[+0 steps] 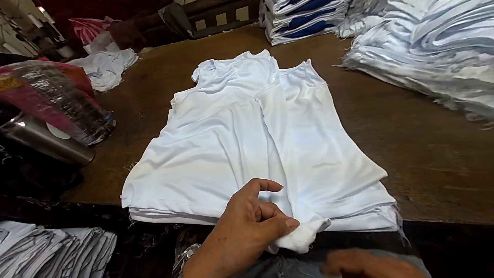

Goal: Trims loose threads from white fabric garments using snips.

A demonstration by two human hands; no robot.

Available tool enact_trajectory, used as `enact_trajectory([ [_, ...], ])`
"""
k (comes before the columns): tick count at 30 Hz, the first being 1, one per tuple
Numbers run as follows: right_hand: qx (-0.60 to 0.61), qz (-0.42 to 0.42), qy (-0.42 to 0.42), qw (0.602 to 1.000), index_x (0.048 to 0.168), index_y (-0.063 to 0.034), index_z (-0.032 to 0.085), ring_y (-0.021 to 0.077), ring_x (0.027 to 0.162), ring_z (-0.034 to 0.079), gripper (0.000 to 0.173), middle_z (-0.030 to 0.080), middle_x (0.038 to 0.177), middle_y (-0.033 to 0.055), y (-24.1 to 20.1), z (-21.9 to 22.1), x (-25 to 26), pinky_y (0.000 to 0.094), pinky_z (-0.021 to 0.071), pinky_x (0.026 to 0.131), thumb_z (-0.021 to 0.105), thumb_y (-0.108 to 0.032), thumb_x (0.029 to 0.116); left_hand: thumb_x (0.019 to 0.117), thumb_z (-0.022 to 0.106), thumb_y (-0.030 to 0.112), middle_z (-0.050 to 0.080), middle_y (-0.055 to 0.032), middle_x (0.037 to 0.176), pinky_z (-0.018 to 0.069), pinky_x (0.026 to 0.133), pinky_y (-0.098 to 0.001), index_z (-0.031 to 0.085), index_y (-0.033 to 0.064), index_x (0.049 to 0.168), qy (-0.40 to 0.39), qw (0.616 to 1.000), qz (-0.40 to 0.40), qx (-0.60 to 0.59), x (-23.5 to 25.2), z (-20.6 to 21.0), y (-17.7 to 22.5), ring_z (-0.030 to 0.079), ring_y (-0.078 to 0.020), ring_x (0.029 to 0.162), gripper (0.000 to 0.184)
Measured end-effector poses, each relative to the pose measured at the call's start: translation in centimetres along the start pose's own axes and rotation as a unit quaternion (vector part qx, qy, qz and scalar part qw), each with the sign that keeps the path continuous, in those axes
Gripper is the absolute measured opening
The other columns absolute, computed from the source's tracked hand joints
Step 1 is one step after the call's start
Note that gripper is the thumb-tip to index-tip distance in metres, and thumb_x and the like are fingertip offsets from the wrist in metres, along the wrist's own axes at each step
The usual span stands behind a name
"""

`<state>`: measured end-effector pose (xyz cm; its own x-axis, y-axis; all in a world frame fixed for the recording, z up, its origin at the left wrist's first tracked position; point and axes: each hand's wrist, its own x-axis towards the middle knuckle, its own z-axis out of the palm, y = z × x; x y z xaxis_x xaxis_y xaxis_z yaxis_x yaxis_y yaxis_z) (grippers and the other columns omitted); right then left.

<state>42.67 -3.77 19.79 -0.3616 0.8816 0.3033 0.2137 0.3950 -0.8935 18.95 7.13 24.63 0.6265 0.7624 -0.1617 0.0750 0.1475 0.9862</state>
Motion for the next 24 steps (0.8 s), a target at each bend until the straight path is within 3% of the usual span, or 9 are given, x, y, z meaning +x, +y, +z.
enact_trajectory([
  [3, -0.034, 0.0, 0.09, 0.995, 0.09, 0.0074, 0.061, 0.0171, 0.068, 0.058, 0.021, 0.061, 0.076, 0.0178, 0.7, -1.0, -0.1, 0.0296, 0.0485, 0.063, 0.068, -0.011, 0.0959, 0.0974, 0.066, 0.009, 0.068, -0.0044, 0.078, 0.0519, 0.062, -0.0215, 0.058, 0.0043, 0.13, -0.017, 0.997, 0.055, 0.057, -0.2, -0.1, 0.7, 0.062, -0.0071, 0.066, 0.034],
  [6, -0.149, 0.007, 0.16, 0.976, 0.081, 0.0055, 0.055, 0.0201, 0.062, 0.053, 0.032, 0.055, 0.069, 0.0172, 1.2, -3.0, -0.9, 0.0333, 0.0443, 0.058, 0.068, -0.018, 0.0995, 0.0984, 0.059, 0.006, 0.067, 0.0012, 0.079, 0.0534, 0.059, -0.0224, 0.064, 0.009, 0.125, 0.086, 0.959, 0.169, 0.212, -0.6, -1.6, 3.7, 0.062, -0.0072, 0.065, 0.027],
  [9, -0.181, 0.058, 0.234, 0.954, 0.097, 0.0059, 0.062, 0.0098, 0.063, 0.056, 0.021, 0.062, 0.076, 0.0122, 1.5, -4.8, -1.4, 0.0245, 0.0484, 0.056, 0.068, -0.015, 0.0989, 0.1004, 0.061, 0.008, 0.071, 0.0018, 0.09, 0.0553, 0.063, -0.0228, 0.063, 0.0083, 0.128, 0.293, 0.829, 0.243, 0.411, -1.3, -4.7, 7.4, 0.065, -0.0059, 0.072, 0.027],
  [12, -0.254, 0.076, 0.243, 0.933, 0.119, 0.0012, 0.067, 0.0127, 0.063, 0.056, 0.027, 0.065, 0.081, 0.0117, 2.7, -6.3, -1.0, 0.0299, 0.0497, 0.056, 0.062, -0.013, 0.097, 0.1006, 0.059, 0.014, 0.067, -0.006, 0.114, 0.0574, 0.086, -0.0301, 0.056, 0.0025, 0.132, 0.426, 0.715, 0.264, 0.487, -1.1, -6.5, 9.1, 0.067, -0.0109, 0.097, 0.033],
  [15, -0.394, 0.054, 0.229, 0.888, 0.128, -0.0116, 0.071, 0.0179, 0.059, 0.057, 0.042, 0.068, 0.08, 0.0069, 4.6, -7.5, 0.4, 0.0409, 0.0461, 0.05, 0.055, -0.02, 0.0898, 0.0974, 0.064, 0.013, 0.066, -0.0086, 0.112, 0.0569, 0.086, -0.0313, 0.063, -0.0009, 0.118, 0.349, 0.739, 0.348, 0.46, 0.6, -2.8, 6.4, 0.065, -0.0125, 0.099, 0.025],
  [17, -0.433, 0.057, 0.202, 0.876, 0.12, -0.0185, 0.074, 0.0189, 0.064, 0.064, 0.04, 0.071, 0.085, 0.0025, 5.5, -8.2, 1.1, 0.0451, 0.0504, 0.051, 0.053, -0.026, 0.0871, 0.089, 0.073, 0.02, 0.066, -0.0082, 0.113, 0.0575, 0.085, -0.0344, 0.069, 0.0066, 0.113, 0.2, 0.803, 0.337, 0.45, 2.1, 0.8, 1.8, 0.064, -0.0174, 0.104, 0.027],
  [19, -0.392, 0.068, 0.197, 0.896, 0.108, -0.0143, 0.071, 0.0137, 0.057, 0.057, 0.028, 0.063, 0.075, 0.0003, 4.8, -8.9, 1.2, 0.0385, 0.0458, 0.046, 0.057, -0.027, 0.0868, 0.0876, 0.075, 0.028, 0.067, -0.0097, 0.113, 0.0571, 0.084, -0.0377, 0.074, 0.0115, 0.109, 0.097, 0.826, 0.3, 0.466, 3.7, 3.5, -2.6, 0.064, -0.0224, 0.104, 0.027],
  [21, -0.313, 0.094, 0.192, 0.925, 0.104, -0.0089, 0.068, 0.0098, 0.058, 0.055, 0.023, 0.063, 0.075, 0.0022, 3.5, -9.4, 0.2, 0.0309, 0.0462, 0.049, 0.064, -0.027, 0.0907, 0.0925, 0.071, 0.035, 0.066, -0.0074, 0.108, 0.0532, 0.08, -0.0366, 0.074, 0.0146, 0.107, 0.08, 0.827, 0.291, 0.475, 4.6, 4.7, -5.4, 0.063, -0.0213, 0.1, 0.025],
  [24, -0.28, 0.127, 0.168, 0.937, 0.114, -0.0069, 0.071, 0.0152, 0.064, 0.06, 0.031, 0.068, 0.082, 0.008, 3.6, -8.8, -1.4, 0.0371, 0.0517, 0.055, 0.07, -0.029, 0.0928, 0.0976, 0.067, 0.034, 0.067, -0.0036, 0.096, 0.0536, 0.075, -0.0332, 0.077, 0.0168, 0.1, 0.13, 0.821, 0.299, 0.469, 5.5, 5.3, -6.5, 0.064, -0.0167, 0.091, 0.02],
])
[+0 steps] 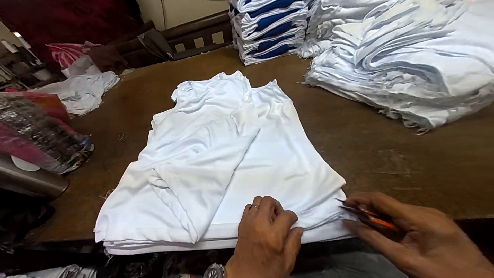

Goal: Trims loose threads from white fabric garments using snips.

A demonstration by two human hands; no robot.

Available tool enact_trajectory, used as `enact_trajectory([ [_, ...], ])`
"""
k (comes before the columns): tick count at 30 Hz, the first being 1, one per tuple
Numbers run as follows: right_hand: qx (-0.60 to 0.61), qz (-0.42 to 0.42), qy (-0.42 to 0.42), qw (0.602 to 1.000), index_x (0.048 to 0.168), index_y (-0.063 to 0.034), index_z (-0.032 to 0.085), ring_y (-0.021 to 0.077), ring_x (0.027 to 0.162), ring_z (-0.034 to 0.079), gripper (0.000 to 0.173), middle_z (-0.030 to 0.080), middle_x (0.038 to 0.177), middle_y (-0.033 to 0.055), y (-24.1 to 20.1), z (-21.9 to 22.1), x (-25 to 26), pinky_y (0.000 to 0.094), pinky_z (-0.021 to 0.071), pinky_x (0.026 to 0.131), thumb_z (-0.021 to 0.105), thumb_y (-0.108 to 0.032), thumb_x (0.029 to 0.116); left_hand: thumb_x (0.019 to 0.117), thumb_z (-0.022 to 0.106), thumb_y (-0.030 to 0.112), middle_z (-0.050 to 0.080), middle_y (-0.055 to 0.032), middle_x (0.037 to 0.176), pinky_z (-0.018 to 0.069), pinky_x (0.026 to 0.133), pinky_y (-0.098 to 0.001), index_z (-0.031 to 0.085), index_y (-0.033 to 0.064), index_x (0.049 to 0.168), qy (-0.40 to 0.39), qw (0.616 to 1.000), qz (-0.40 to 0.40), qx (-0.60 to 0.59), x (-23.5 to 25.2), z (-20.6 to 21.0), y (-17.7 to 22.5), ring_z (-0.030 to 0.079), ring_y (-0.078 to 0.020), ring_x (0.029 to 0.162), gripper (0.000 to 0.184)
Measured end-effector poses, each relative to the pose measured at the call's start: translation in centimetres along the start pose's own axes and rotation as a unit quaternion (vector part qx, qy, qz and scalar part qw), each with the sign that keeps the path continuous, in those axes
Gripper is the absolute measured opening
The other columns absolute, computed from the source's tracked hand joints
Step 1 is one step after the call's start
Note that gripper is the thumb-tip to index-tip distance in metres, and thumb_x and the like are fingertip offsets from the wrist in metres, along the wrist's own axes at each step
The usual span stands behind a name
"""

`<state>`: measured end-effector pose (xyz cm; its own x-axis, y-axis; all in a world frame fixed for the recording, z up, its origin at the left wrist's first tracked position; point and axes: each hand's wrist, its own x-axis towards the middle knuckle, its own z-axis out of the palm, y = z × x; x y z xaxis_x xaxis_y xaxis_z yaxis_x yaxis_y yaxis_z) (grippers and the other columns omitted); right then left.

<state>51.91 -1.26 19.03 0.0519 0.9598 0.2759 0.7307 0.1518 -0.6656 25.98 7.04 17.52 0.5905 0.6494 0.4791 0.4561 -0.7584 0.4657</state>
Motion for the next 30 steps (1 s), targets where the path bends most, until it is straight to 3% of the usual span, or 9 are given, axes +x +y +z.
enact_trajectory([
  [2, -0.037, -0.017, 0.019, 0.999, 0.114, -0.0094, 0.071, 0.0175, 0.063, 0.062, 0.028, 0.069, 0.08, 0.0068, 0.8, 1.7, -0.4, 0.041, 0.0525, 0.054, 0.063, -0.028, 0.0934, 0.0994, 0.064, 0.029, 0.065, -0.0029, 0.091, 0.0545, 0.071, -0.0318, 0.076, 0.0163, 0.095, 0.009, 1.0, 0.004, 0.01, 0.5, 0.3, -0.1, 0.064, -0.0161, 0.087, 0.018],
  [5, -0.037, -0.044, 0.027, 0.998, 0.099, -0.0088, 0.069, 0.0134, 0.065, 0.062, 0.019, 0.067, 0.078, 0.0044, 0.7, 2.5, -0.5, 0.0351, 0.052, 0.055, 0.057, -0.023, 0.0941, 0.1004, 0.061, 0.023, 0.065, -0.0052, 0.09, 0.0551, 0.07, -0.0315, 0.074, 0.0115, 0.09, -0.023, 0.999, 0.019, -0.024, 0.8, -0.1, -0.1, 0.065, -0.0174, 0.085, 0.02],
  [10, 0.006, -0.042, -0.16, 0.986, 0.102, 0.0005, 0.066, 0.0333, 0.067, 0.066, 0.016, 0.067, 0.079, 0.0194, -1.1, -0.4, -2.1, 0.0527, 0.0509, 0.056, 0.063, -0.014, 0.0957, 0.1001, 0.059, 0.02, 0.061, -0.0073, 0.086, 0.0524, 0.068, -0.0315, 0.071, 0.007, 0.088, -0.076, 0.993, 0.019, -0.083, -0.4, -2.8, 0.2, 0.062, -0.0189, 0.082, 0.021],
  [15, 0.029, -0.025, 0.052, 0.998, 0.11, 0.0015, 0.063, 0.0172, 0.069, 0.059, 0.055, 0.066, 0.085, 0.0153, -3.1, 2.0, -2.5, 0.0333, 0.0508, 0.06, 0.086, -0.041, 0.0833, 0.1002, 0.062, 0.017, 0.058, -0.0014, 0.065, 0.0397, 0.047, -0.0249, 0.071, 0.0044, 0.091, -0.024, 0.992, -0.015, -0.122, -1.1, -3.7, 1.4, 0.048, -0.0093, 0.052, 0.018],
  [17, -0.052, -0.035, 0.133, 0.989, 0.108, 0.0007, 0.064, 0.0188, 0.071, 0.062, 0.058, 0.067, 0.086, 0.0144, -4.0, 3.8, -1.1, 0.0352, 0.0516, 0.06, 0.082, -0.049, 0.0839, 0.1008, 0.06, 0.016, 0.052, 0.0002, 0.059, 0.0354, 0.045, -0.0235, 0.069, 0.0027, 0.093, -0.014, 0.989, -0.029, -0.143, -0.8, -4.0, 2.1, 0.043, -0.0075, 0.047, 0.018],
  [19, -0.154, -0.05, 0.182, 0.97, 0.104, -0.0019, 0.066, 0.0237, 0.067, 0.064, 0.045, 0.068, 0.083, 0.0128, -3.9, 5.3, 0.4, 0.0404, 0.0492, 0.052, 0.07, -0.043, 0.0857, 0.1012, 0.058, 0.014, 0.051, 0.0006, 0.057, 0.0365, 0.044, -0.0221, 0.067, 0.0011, 0.097, 0.001, 0.985, -0.057, -0.161, -0.6, -4.9, 2.7, 0.044, -0.0061, 0.047, 0.016],
  [25, -0.127, -0.065, 0.195, 0.97, 0.09, -0.0066, 0.069, 0.0169, 0.061, 0.058, 0.022, 0.063, 0.074, 0.0059, -2.3, 6.1, 1.3, 0.0356, 0.0438, 0.05, 0.06, -0.026, 0.0867, 0.1038, 0.055, 0.012, 0.055, 0.0056, 0.058, 0.0452, 0.04, -0.0193, 0.06, 0.0032, 0.104, 0.146, 0.964, -0.166, -0.149, -1.9, -8.1, 0.3, 0.052, -0.0029, 0.045, 0.01],
  [27, -0.09, -0.065, 0.171, 0.979, 0.087, -0.0081, 0.069, 0.015, 0.062, 0.057, 0.021, 0.061, 0.072, 0.0051, -2.7, 6.4, 0.7, 0.0333, 0.0431, 0.051, 0.064, -0.029, 0.0878, 0.1007, 0.06, 0.01, 0.057, 0.0047, 0.058, 0.0479, 0.04, -0.0206, 0.058, -0.0014, 0.114, 0.131, 0.964, -0.186, -0.139, -2.7, -8.0, 0.5, 0.055, -0.004, 0.045, 0.018],
  [30, -0.03, -0.057, 0.152, 0.986, 0.085, -0.0063, 0.068, 0.0118, 0.063, 0.056, 0.022, 0.062, 0.071, 0.0058, -3.2, 6.2, -0.1, 0.0282, 0.0447, 0.054, 0.07, -0.028, 0.0874, 0.0969, 0.068, 0.006, 0.067, -0.0048, 0.067, 0.055, 0.05, -0.0267, 0.057, -0.0089, 0.13, 0.03, 0.952, -0.169, -0.252, -3.7, -5.9, 3.2, 0.063, -0.0101, 0.054, 0.038],
])
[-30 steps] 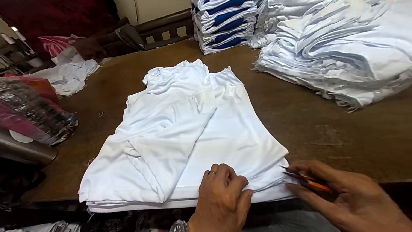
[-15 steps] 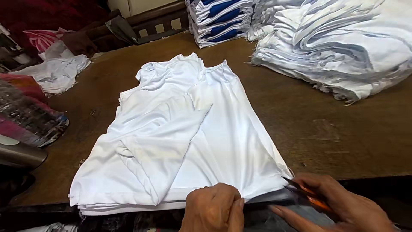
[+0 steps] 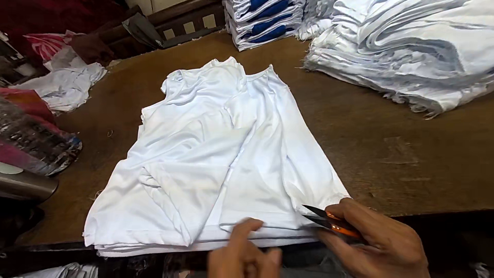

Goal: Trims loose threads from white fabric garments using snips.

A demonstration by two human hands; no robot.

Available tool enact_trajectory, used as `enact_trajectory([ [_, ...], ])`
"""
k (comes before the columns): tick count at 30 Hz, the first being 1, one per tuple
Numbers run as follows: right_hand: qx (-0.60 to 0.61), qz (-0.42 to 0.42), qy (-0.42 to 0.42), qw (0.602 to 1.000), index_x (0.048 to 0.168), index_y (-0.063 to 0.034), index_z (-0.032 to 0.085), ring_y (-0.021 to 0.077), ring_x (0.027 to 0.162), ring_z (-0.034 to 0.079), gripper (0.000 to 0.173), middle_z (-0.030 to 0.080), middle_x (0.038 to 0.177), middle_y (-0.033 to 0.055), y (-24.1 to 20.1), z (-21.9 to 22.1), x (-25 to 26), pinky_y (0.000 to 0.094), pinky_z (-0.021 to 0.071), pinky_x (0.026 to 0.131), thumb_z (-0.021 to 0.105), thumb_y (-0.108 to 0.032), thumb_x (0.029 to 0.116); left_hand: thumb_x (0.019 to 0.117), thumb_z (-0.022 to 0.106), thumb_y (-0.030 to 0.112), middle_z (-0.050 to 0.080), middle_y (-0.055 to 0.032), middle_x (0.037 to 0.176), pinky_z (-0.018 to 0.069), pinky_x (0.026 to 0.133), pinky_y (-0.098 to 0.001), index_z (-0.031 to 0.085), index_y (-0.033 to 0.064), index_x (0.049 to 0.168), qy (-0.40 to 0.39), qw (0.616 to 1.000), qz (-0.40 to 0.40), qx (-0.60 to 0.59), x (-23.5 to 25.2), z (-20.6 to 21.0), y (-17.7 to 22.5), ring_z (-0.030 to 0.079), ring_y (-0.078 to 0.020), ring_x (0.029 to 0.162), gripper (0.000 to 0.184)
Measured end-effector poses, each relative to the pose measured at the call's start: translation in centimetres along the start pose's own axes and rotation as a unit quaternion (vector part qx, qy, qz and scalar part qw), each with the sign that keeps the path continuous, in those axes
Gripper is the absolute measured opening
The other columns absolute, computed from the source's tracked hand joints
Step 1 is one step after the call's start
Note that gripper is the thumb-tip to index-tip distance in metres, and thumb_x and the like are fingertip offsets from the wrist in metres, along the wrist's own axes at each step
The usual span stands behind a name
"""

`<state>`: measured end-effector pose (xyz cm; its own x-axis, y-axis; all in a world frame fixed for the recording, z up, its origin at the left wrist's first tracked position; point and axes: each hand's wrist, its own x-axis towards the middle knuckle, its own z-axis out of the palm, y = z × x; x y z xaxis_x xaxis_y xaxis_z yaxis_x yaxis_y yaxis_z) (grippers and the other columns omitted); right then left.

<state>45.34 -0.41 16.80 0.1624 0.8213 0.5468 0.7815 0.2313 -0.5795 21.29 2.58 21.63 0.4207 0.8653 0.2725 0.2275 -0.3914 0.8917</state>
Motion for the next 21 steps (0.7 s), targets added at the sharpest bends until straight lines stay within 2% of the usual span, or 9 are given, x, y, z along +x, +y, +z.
enact_trajectory([
  [1, 0.018, 0.002, -0.004, 1.0, 0.085, -0.0053, 0.067, 0.0112, 0.064, 0.056, 0.02, 0.061, 0.071, 0.0064, -0.2, -0.3, 0.0, 0.0267, 0.0445, 0.055, 0.07, -0.025, 0.0876, 0.0963, 0.07, 0.007, 0.067, -0.0057, 0.068, 0.0546, 0.051, -0.0265, 0.056, -0.0084, 0.135, -0.034, 0.999, 0.004, -0.01, -0.2, 1.2, -0.1, 0.062, -0.0101, 0.055, 0.044],
  [3, 0.047, 0.002, -0.017, 0.999, 0.085, -0.004, 0.067, 0.0111, 0.064, 0.056, 0.019, 0.061, 0.072, 0.0077, -0.5, -1.1, -0.1, 0.0257, 0.0436, 0.055, 0.07, -0.022, 0.0899, 0.0954, 0.072, 0.012, 0.061, -0.0024, 0.062, 0.0448, 0.045, -0.0245, 0.056, -0.0051, 0.141, -0.049, 0.998, 0.02, 0.025, 0.0, 3.2, -0.9, 0.051, -0.0079, 0.048, 0.051],
  [6, 0.086, -0.016, -0.047, 0.995, 0.087, -0.0011, 0.065, 0.0137, 0.067, 0.058, 0.019, 0.062, 0.074, 0.0118, -1.2, -2.4, -0.4, 0.026, 0.0456, 0.058, 0.067, -0.019, 0.0937, 0.0974, 0.068, 0.018, 0.051, 0.0022, 0.054, 0.0361, 0.041, -0.0241, 0.062, -0.0046, 0.136, -0.003, 0.992, 0.073, 0.108, 1.2, 4.7, -2.5, 0.04, -0.0063, 0.042, 0.045],
  [9, 0.117, -0.034, -0.069, 0.99, 0.086, 0.0024, 0.062, 0.0194, 0.068, 0.057, 0.021, 0.06, 0.073, 0.0159, -2.1, -3.1, -0.8, 0.0288, 0.0454, 0.06, 0.067, -0.016, 0.0961, 0.0975, 0.059, 0.007, 0.065, -0.0031, 0.063, 0.0438, 0.043, -0.0257, 0.075, 0.0012, 0.116, 0.017, 0.989, 0.108, 0.098, 2.0, 4.6, -2.9, 0.053, -0.0077, 0.046, 0.026],
  [12, 0.054, -0.068, -0.106, 0.991, 0.084, 0.0004, 0.065, 0.0271, 0.065, 0.06, 0.02, 0.062, 0.071, 0.017, -2.3, -3.3, -1.8, 0.0377, 0.0461, 0.056, 0.061, -0.015, 0.0966, 0.1029, 0.052, -0.001, 0.071, -0.0093, 0.075, 0.0532, 0.046, -0.0224, 0.069, -0.0081, 0.12, 0.019, 0.994, 0.061, -0.083, 1.6, 3.8, -2.1, 0.061, -0.0071, 0.051, 0.026],
  [15, 0.037, -0.085, -0.187, 0.978, 0.087, -0.0003, 0.067, 0.031, 0.064, 0.062, 0.02, 0.062, 0.073, 0.0173, -1.9, -2.7, -2.8, 0.0436, 0.0471, 0.053, 0.06, -0.015, 0.098, 0.1041, 0.045, -0.003, 0.074, -0.0168, 0.111, 0.0647, 0.071, -0.0306, 0.064, -0.0127, 0.125, 0.031, 0.986, 0.029, -0.16, 0.7, 2.9, -2.4, 0.074, -0.0153, 0.083, 0.03],
  [16, 0.044, -0.087, -0.208, 0.973, 0.087, -0.0003, 0.066, 0.0314, 0.064, 0.062, 0.019, 0.063, 0.074, 0.0176, -1.8, -2.6, -2.9, 0.0443, 0.0474, 0.053, 0.06, -0.015, 0.0981, 0.104, 0.047, -0.001, 0.072, -0.0187, 0.118, 0.0645, 0.078, -0.0342, 0.062, -0.0142, 0.127, 0.033, 0.982, 0.024, -0.184, 0.5, 2.6, -2.6, 0.074, -0.0181, 0.09, 0.031],
  [18, 0.097, -0.073, -0.231, 0.965, 0.089, 0.0005, 0.067, 0.0303, 0.066, 0.062, 0.019, 0.064, 0.076, 0.018, -1.8, -2.6, -2.7, 0.0437, 0.0476, 0.055, 0.061, -0.016, 0.0976, 0.1005, 0.057, 0.002, 0.07, -0.0201, 0.121, 0.0638, 0.082, -0.0366, 0.062, -0.0144, 0.129, 0.056, 0.973, 0.006, -0.223, 0.3, 2.4, -2.7, 0.074, -0.0203, 0.092, 0.033],
  [21, 0.237, 0.005, -0.19, 0.953, 0.094, 0.004, 0.066, 0.0194, 0.071, 0.063, 0.017, 0.067, 0.08, 0.017, -2.3, -2.8, -1.3, 0.0318, 0.051, 0.063, 0.068, -0.013, 0.0941, 0.089, 0.075, -0.002, 0.075, -0.017, 0.107, 0.0663, 0.074, -0.0354, 0.071, -0.0098, 0.116, 0.135, 0.961, -0.031, -0.238, 0.7, 2.6, -2.0, 0.076, -0.0204, 0.081, 0.028],
])
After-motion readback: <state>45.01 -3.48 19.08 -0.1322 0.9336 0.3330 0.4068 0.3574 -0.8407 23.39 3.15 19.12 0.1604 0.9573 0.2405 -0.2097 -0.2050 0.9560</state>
